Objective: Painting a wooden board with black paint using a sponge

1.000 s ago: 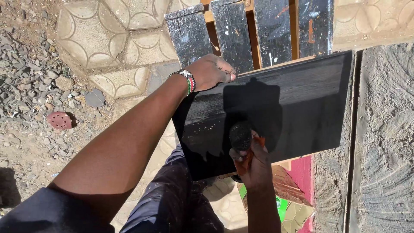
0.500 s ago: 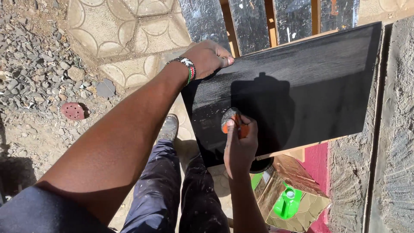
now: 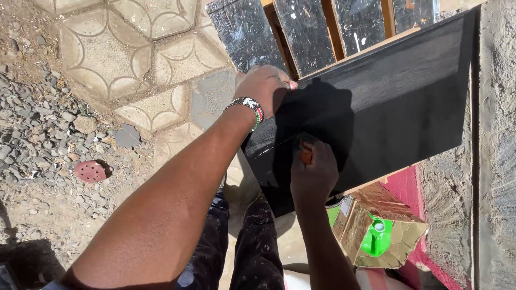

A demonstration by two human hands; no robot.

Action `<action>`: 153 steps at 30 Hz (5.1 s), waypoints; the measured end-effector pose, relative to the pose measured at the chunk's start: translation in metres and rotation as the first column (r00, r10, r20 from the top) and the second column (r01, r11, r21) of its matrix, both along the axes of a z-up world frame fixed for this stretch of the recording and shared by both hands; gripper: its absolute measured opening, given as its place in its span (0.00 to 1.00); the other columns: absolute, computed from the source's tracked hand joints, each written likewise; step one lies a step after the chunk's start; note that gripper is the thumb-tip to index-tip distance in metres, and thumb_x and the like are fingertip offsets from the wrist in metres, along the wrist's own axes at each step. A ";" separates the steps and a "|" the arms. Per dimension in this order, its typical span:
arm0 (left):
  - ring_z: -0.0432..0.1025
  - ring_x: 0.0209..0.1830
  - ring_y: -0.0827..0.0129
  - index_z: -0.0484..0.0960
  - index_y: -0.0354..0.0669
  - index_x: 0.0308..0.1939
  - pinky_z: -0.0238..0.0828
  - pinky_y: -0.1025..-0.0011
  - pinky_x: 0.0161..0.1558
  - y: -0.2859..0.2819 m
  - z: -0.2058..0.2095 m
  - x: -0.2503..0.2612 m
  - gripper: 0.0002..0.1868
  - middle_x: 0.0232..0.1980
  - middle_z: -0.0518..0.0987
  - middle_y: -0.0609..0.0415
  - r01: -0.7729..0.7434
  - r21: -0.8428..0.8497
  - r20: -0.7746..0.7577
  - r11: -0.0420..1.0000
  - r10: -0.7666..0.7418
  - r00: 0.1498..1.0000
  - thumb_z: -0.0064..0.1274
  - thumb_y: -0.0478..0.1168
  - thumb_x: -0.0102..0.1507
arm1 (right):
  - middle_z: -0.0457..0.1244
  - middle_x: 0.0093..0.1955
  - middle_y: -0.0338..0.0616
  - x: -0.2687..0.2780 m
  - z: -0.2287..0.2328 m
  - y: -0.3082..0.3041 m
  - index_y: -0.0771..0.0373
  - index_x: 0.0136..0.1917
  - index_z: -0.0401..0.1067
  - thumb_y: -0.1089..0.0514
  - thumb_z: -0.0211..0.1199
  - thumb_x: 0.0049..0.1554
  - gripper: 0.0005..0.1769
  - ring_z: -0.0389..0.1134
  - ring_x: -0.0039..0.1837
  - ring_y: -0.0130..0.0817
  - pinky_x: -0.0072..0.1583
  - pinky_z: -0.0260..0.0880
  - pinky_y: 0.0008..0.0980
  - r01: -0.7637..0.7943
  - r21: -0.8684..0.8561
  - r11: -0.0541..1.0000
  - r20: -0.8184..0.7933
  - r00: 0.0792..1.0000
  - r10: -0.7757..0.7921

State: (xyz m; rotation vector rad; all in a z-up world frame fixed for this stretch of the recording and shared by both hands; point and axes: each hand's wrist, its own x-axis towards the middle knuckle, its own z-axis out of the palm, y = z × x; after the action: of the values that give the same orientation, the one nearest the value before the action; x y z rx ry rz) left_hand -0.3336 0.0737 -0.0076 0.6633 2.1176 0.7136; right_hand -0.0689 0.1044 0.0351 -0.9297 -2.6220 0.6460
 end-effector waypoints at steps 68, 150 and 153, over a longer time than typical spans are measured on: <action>0.79 0.51 0.63 0.75 0.57 0.28 0.62 0.48 0.63 -0.008 -0.027 0.012 0.28 0.38 0.80 0.69 0.033 0.104 -0.123 0.994 -0.020 0.992 0.60 0.58 0.81 | 0.69 0.53 0.38 0.027 0.031 0.240 0.58 0.59 0.76 0.68 0.79 0.73 0.12 0.67 0.51 0.32 0.56 0.73 0.38 0.230 -0.060 0.971 -0.062 0.970 -0.234; 0.81 0.57 0.60 0.91 0.49 0.59 0.76 0.57 0.56 0.030 -0.057 0.539 0.20 0.60 0.88 0.53 0.107 -0.250 0.553 0.962 0.051 0.831 0.51 0.54 0.75 | 0.63 0.37 0.41 0.457 -0.398 0.126 0.55 0.42 0.75 0.44 0.74 0.60 0.16 0.61 0.44 0.35 0.51 0.61 0.51 0.710 -0.451 0.541 0.501 0.703 -0.505; 0.88 0.61 0.65 0.92 0.50 0.70 0.82 0.62 0.58 0.031 -0.070 0.537 0.25 0.70 0.90 0.57 0.036 -0.262 0.559 0.964 0.122 0.820 0.53 0.53 0.75 | 0.73 0.42 0.57 0.449 -0.431 0.137 0.57 0.48 0.82 0.43 0.62 0.75 0.20 0.76 0.49 0.60 0.52 0.65 0.59 0.681 -0.402 0.612 0.523 0.719 -0.457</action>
State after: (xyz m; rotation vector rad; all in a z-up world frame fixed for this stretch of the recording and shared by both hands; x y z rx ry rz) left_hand 0.2033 0.1048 -0.0780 0.2093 1.6221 0.5524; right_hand 0.3802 0.2411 -0.3955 -2.1769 -2.1477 1.1874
